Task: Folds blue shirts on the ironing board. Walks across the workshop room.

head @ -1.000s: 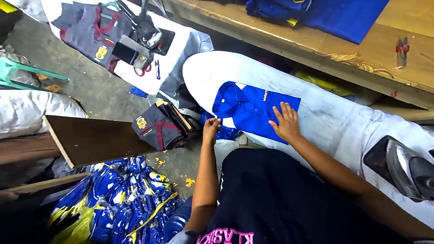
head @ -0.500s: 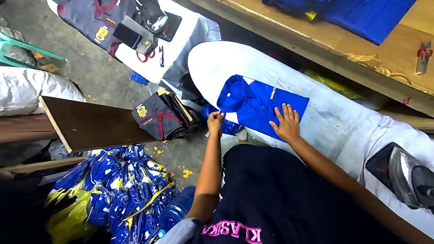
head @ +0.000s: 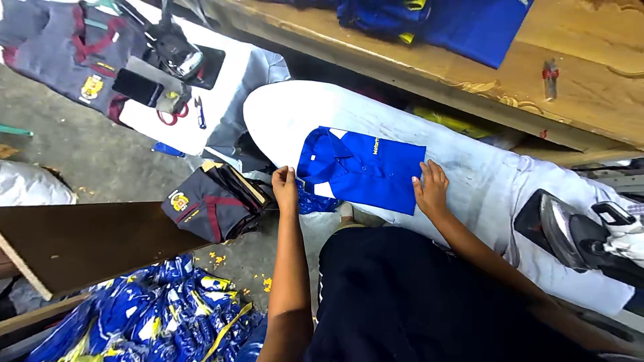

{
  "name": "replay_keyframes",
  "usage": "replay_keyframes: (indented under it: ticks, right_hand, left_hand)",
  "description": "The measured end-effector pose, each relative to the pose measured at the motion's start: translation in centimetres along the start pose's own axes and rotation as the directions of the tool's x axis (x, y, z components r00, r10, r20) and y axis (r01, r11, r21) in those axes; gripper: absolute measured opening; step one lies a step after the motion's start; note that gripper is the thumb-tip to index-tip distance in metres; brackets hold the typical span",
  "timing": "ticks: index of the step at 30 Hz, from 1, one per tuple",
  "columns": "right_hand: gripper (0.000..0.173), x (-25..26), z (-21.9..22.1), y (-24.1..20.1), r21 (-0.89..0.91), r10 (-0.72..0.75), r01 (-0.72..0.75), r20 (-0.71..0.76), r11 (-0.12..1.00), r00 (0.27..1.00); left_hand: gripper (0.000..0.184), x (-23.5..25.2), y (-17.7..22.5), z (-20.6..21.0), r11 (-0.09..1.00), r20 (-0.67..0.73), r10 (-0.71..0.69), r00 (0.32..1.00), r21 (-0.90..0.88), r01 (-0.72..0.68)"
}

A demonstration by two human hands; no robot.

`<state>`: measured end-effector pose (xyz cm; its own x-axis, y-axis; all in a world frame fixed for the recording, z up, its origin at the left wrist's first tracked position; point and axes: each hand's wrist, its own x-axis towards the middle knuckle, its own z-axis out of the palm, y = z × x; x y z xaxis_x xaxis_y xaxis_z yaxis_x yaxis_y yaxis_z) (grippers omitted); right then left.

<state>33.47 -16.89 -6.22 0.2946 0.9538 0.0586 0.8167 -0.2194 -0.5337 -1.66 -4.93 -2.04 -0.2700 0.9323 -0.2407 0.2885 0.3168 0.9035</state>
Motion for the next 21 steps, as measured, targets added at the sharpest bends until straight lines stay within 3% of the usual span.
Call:
replay_keyframes:
  ticks: [3, 7, 14, 16, 21]
  right_hand:
    - [0.051, -0.3, 0.8, -0.3, -0.015, -0.032, 0.032, -0.001, 0.999, 0.999]
    - [0.051, -0.2, 2.0, -0.4, -0.029, 0.006, -0.006, 0.014, 1.0, 1.0]
    - [0.05, -0.6, 3.2, 0.4, -0.078, 0.022, -0.018, 0.06, 0.997, 0.998]
    - [0.05, -0.6, 3.5, 0.6, -0.094, 0.011, -0.008, 0.034, 0.996, 0.999]
    - [0.05, -0.8, 4.2, 1.0, -0.116, -0.005, 0.006, 0.011, 0.993, 1.0]
  left_hand:
    - [0.053, 1.4, 2.2, 0.8, 0.969, 0.086, 0.154, 0.984, 0.184, -0.168]
    - [0.063, 4.0, 4.2, 2.8, 0.921, 0.192, 0.157, 0.969, 0.326, -0.213]
    - [0.045, 9.7, 5.2, 5.2, 0.832, 0.427, 0.1, 0.899, 0.459, -0.311]
    - [0.034, 10.3, 4.9, 5.3, 0.818, 0.415, 0.072, 0.907, 0.495, -0.292]
    - [0.029, 10.6, 4.0, 5.2, 0.847, 0.384, 0.065, 0.921, 0.467, -0.254]
